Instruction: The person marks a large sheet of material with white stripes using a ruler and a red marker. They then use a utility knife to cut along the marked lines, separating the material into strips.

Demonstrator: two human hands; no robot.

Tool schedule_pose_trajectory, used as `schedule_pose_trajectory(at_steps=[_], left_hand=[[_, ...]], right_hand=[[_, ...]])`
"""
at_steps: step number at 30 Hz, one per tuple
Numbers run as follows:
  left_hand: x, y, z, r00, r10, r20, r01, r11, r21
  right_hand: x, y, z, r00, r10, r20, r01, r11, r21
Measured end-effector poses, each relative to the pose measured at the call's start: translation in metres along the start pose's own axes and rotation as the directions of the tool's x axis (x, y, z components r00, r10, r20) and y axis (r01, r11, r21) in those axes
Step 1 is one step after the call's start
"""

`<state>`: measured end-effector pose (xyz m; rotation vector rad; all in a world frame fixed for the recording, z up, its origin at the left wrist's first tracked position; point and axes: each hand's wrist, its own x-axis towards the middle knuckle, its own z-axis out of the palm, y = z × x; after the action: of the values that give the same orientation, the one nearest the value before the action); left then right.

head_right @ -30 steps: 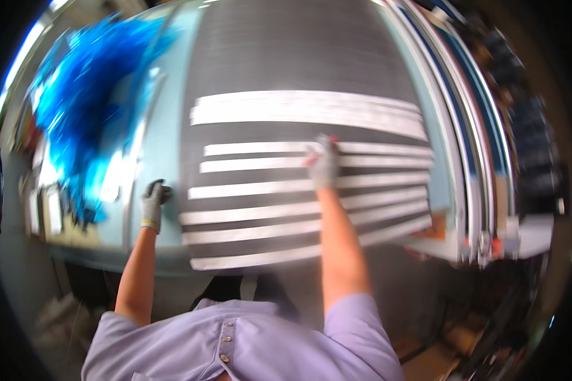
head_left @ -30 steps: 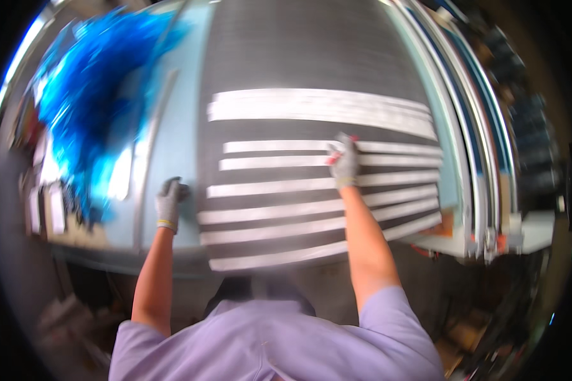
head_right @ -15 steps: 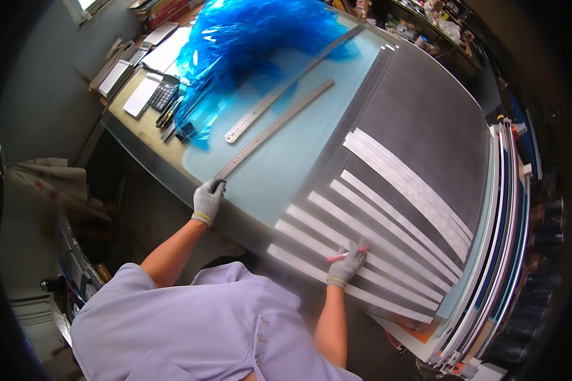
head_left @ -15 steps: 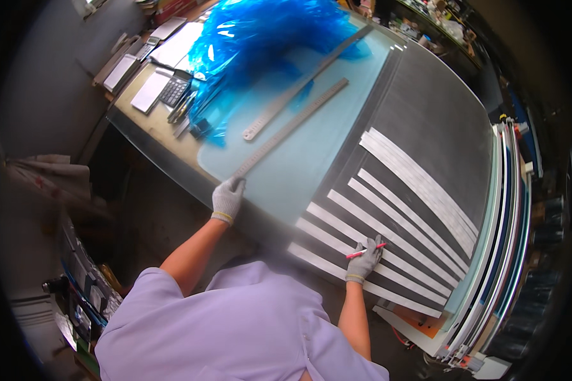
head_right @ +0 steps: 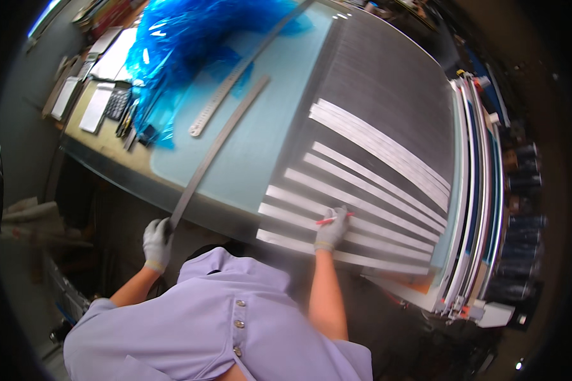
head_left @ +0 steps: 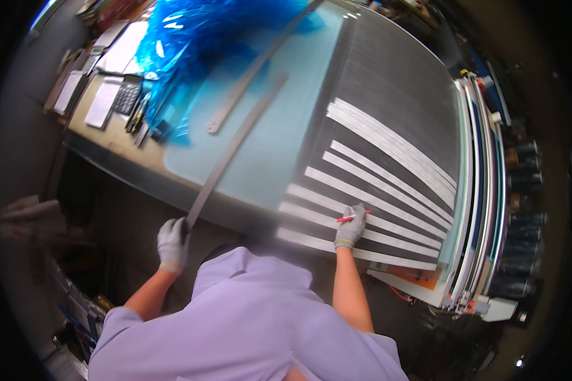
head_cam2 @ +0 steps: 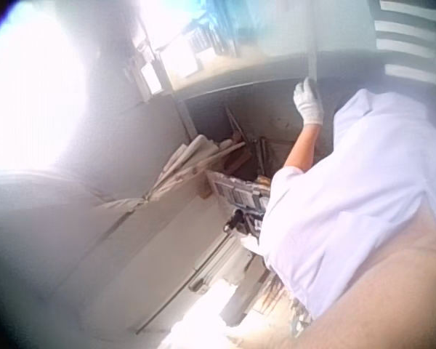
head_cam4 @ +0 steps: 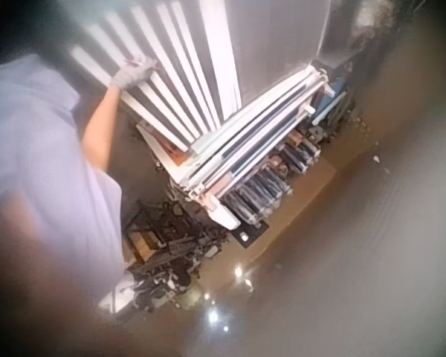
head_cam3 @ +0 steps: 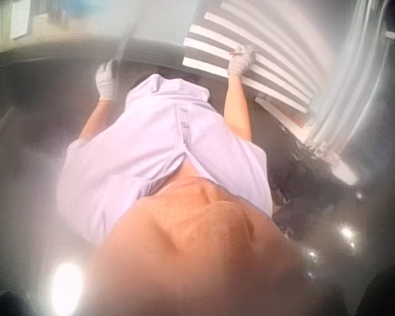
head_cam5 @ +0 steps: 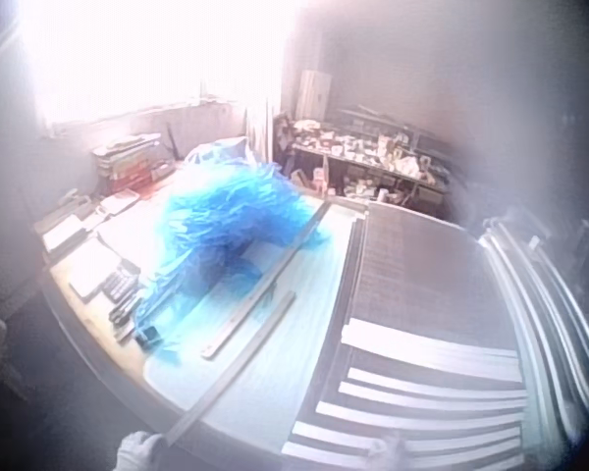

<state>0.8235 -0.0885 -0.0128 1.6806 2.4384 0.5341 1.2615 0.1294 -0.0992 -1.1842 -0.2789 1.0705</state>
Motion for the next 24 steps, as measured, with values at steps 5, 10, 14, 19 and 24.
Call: schedule_pose_trajectory(at_steps=[5, 10, 14, 19, 24], left_hand=[[-0.013, -0.04, 0.008, 0.901, -0.31, 0.303, 0.38, 0.901, -0.208], [0.026, 0.01, -0.008, 0.969, -0.155, 0.193, 0.208, 0.933, -0.293], [0.049, 0.045, -0.005, 0.986, 0.133, 0.098, -0.093, 0.935, -0.341], [0.086, 0.113, 0.008, 0.821, 0.536, 0.196, -0.455, 0.822, -0.344], [0.106, 0.156, 0.027, 0.832, 0.461, 0.309, -0.196, 0.766, -0.612]], right_hand=[[-0.027, -0.004, 0.037, 0.994, 0.019, 0.107, 0.0, 0.984, -0.18], [-0.077, 0.006, 0.092, 0.954, 0.006, 0.3, 0.105, 0.93, -0.352], [-0.122, -0.026, 0.166, 0.867, 0.23, 0.443, -0.162, 0.969, -0.187], [-0.094, -0.09, 0.17, 0.907, 0.066, 0.417, -0.215, 0.922, 0.321], [-0.034, -0.207, 0.074, 0.902, -0.12, 0.415, 0.153, 0.987, -0.048]])
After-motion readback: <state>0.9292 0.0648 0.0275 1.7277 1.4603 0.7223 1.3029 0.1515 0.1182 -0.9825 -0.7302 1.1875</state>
